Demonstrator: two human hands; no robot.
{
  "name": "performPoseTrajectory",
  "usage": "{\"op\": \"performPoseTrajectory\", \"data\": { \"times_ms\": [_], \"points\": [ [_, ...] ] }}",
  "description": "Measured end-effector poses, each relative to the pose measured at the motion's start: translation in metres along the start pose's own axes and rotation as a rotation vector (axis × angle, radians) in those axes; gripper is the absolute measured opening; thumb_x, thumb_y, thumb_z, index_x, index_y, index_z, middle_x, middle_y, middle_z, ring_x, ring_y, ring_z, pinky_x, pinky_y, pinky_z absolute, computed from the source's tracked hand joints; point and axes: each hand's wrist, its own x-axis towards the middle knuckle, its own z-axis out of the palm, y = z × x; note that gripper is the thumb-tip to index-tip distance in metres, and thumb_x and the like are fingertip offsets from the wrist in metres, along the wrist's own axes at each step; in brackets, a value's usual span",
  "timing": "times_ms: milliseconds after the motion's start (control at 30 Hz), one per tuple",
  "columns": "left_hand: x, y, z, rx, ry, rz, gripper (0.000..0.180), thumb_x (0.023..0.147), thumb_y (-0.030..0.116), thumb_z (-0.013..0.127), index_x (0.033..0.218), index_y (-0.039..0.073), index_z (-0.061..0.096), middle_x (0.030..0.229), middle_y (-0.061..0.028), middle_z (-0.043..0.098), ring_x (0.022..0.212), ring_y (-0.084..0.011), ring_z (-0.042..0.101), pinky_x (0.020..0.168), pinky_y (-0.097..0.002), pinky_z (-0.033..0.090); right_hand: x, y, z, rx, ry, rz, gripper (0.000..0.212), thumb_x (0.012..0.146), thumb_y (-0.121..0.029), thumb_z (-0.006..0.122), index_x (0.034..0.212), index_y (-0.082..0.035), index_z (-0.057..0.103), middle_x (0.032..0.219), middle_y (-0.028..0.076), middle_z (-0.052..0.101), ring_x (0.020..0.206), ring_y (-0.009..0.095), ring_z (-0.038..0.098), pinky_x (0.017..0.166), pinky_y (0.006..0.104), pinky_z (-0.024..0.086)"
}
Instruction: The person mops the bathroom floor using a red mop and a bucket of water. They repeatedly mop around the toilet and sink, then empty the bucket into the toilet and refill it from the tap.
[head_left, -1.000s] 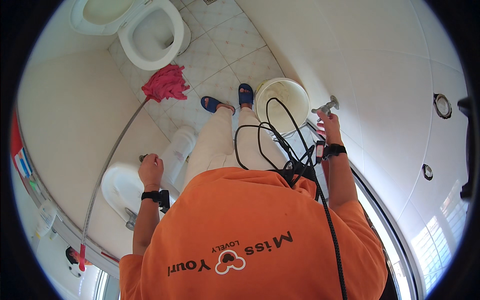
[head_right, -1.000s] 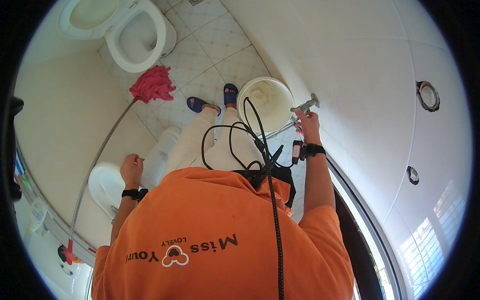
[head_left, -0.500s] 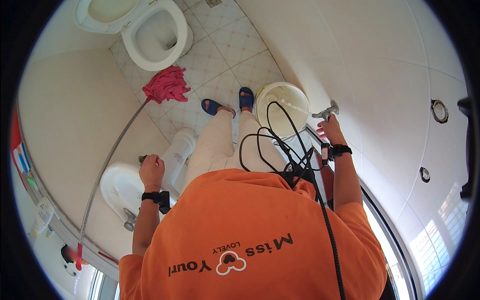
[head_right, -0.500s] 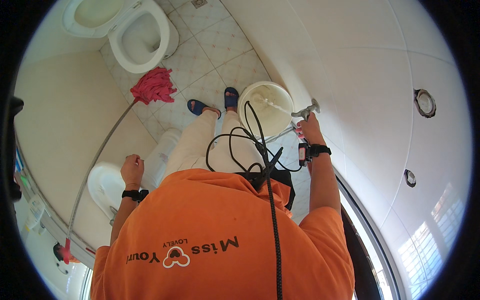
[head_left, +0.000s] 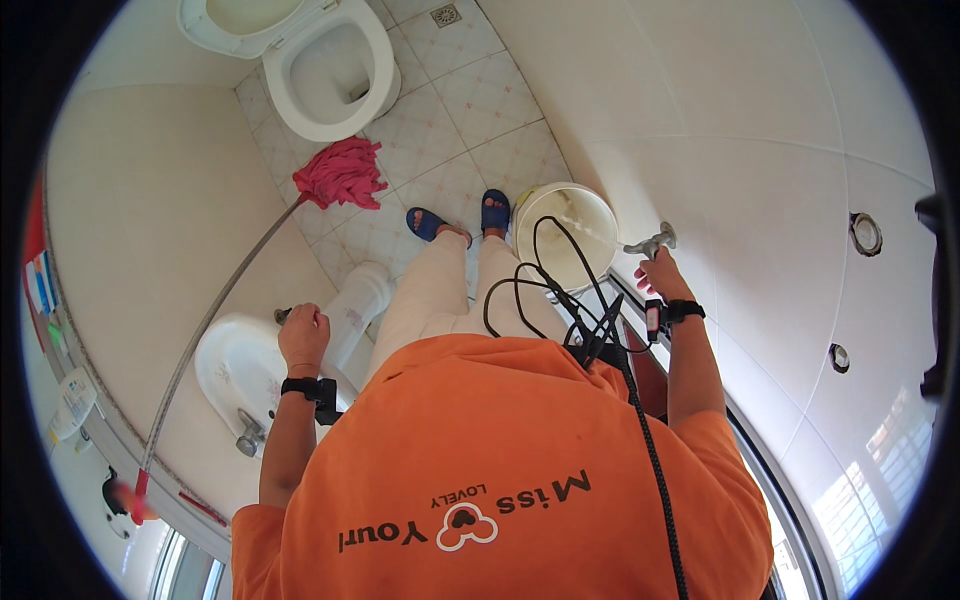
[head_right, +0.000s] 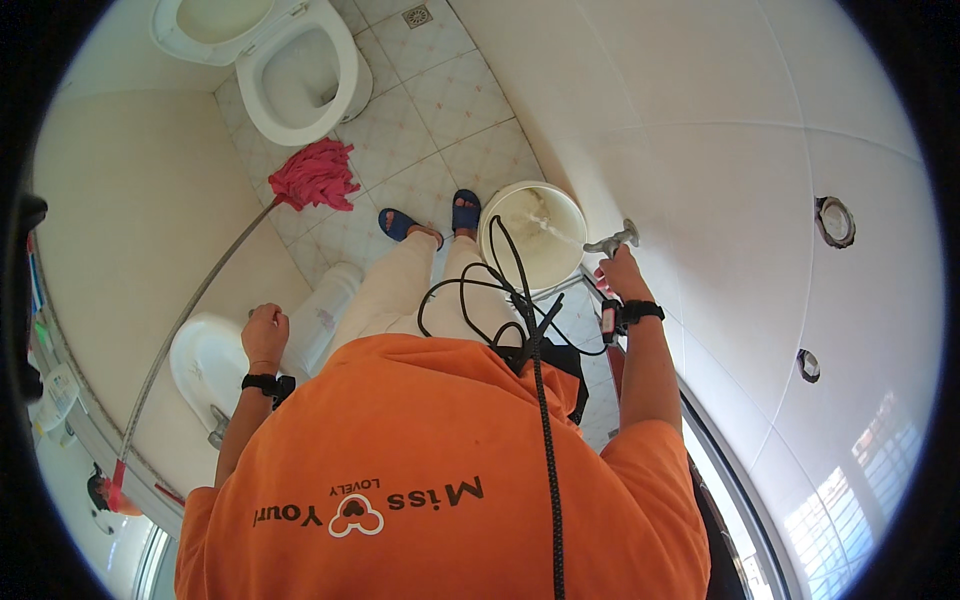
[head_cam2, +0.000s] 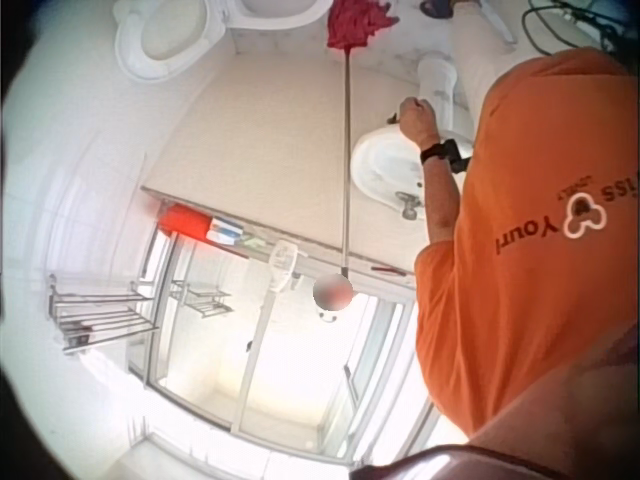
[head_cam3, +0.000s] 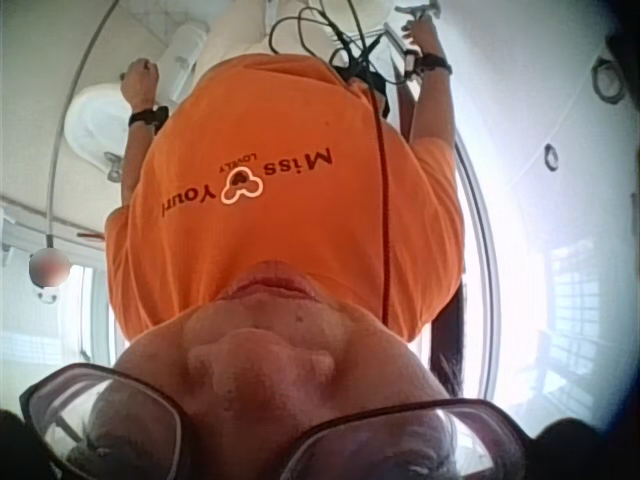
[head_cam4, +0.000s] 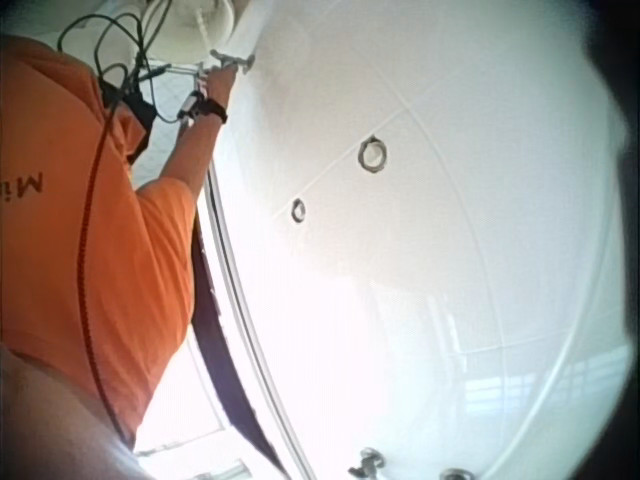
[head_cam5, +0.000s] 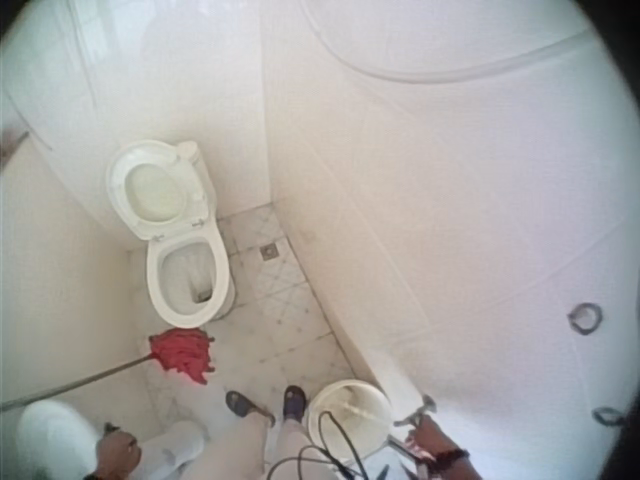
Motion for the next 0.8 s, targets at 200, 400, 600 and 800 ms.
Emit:
{"op": "performPoseTrajectory", "data": {
  "times_ms": [200, 400, 600, 800],
  "points": [
    [0.001, 0.0, 0.0, 0.021, -0.025, -0.015, 0.01, 0.076, 0.017, 0.053, 0.077, 0.01, 0.059, 0.079, -0.0059, 0.061, 0.074, -0.0275, 0.059, 0.061, -0.0398, 0.048, -0.002, 0.002, -0.004, -0.053, 0.019, -0.089, 0.029, 0.081, -0.005, 0.049, 0.107, 0.004, 0.04, 0.083, 0.018, 0.063, 0.065, 0.025, 0.064, 0.049, 0.0344, 0.049],
    [0.002, 0.0, 0.0, 0.022, -0.044, -0.023, 0.01, 0.076, 0.017, 0.053, 0.077, 0.009, 0.06, 0.079, -0.0056, 0.061, 0.075, -0.0273, 0.059, 0.062, -0.0397, 0.049, 0.008, 0.008, -0.011, -0.324, 0.021, -0.137, 0.027, 0.081, -0.002, 0.047, 0.106, 0.006, 0.041, 0.085, 0.019, 0.062, 0.074, 0.027, 0.065, 0.058, 0.0356, 0.053],
    [0.003, 0.001, -0.002, 0.02, -0.065, -0.032, 0.011, 0.078, 0.017, 0.053, 0.079, 0.009, 0.06, 0.08, -0.0054, 0.062, 0.074, -0.0268, 0.059, 0.063, -0.0376, 0.048, 0.01, 0.01, -0.001, 0.012, -0.022, 0.002, 0.017, 0.086, -0.004, 0.046, 0.099, 0.006, 0.044, 0.088, 0.021, 0.062, 0.081, 0.028, 0.064, 0.066, 0.0364, 0.055],
    [0.002, 0.003, -0.001, 0.004, -0.061, -0.027, 0.011, 0.076, 0.018, 0.053, 0.078, 0.009, 0.061, 0.079, -0.0069, 0.061, 0.073, -0.0287, 0.059, 0.061, -0.0402, 0.048, 0.009, -0.004, 0.025, 1.327, -0.118, 0.157, 0.014, 0.093, -0.004, 0.04, 0.098, 0.009, 0.039, 0.1, 0.026, 0.057, 0.089, 0.033, 0.062, 0.081, 0.04, 0.055]
  ]
}}
